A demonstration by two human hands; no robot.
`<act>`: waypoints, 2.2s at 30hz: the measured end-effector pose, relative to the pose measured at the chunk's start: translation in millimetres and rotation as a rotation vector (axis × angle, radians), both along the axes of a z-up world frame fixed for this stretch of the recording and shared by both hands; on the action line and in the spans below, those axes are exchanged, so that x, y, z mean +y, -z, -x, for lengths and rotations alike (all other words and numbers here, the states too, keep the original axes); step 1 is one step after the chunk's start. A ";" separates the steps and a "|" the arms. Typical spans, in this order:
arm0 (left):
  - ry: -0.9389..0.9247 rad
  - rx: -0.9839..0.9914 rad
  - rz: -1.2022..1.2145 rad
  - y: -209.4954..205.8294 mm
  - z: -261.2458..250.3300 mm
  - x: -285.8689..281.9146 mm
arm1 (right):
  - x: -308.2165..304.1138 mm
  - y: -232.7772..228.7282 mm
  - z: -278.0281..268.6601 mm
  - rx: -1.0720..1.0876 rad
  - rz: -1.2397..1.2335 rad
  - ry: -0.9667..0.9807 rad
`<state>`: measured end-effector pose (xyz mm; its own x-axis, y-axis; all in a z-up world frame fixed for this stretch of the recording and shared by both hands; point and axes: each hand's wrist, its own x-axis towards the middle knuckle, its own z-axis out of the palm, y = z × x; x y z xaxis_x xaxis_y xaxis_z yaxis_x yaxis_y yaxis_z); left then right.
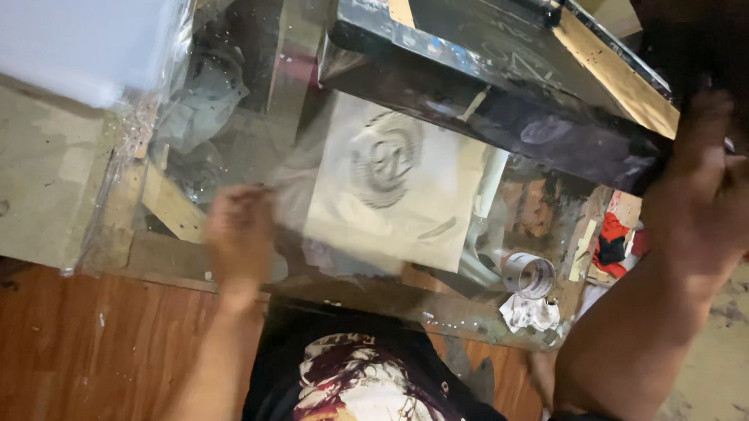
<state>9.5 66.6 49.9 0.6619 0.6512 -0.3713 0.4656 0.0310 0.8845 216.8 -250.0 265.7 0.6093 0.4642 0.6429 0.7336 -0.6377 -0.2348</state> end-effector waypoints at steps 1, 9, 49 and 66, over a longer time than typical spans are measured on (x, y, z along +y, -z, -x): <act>-0.020 -0.103 -0.014 15.1 10.4 19.7 | 4.8 -0.9 2.8 0.042 -0.035 0.007; -0.228 -0.178 -0.053 45.4 115.5 193.3 | -3.0 30.7 28.3 0.022 -0.169 0.112; -0.069 -0.094 0.796 72.3 77.3 -109.5 | 63.5 212.8 -116.8 0.378 0.547 -0.036; -0.007 0.167 0.585 102.8 62.4 -88.4 | 23.6 248.7 93.2 0.187 0.496 0.019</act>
<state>-52.8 -21.8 -52.9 0.5600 0.3121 -0.7674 0.5948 0.4933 0.6347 123.7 -226.3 17.0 0.7037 0.6728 0.2283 0.6955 -0.7180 -0.0277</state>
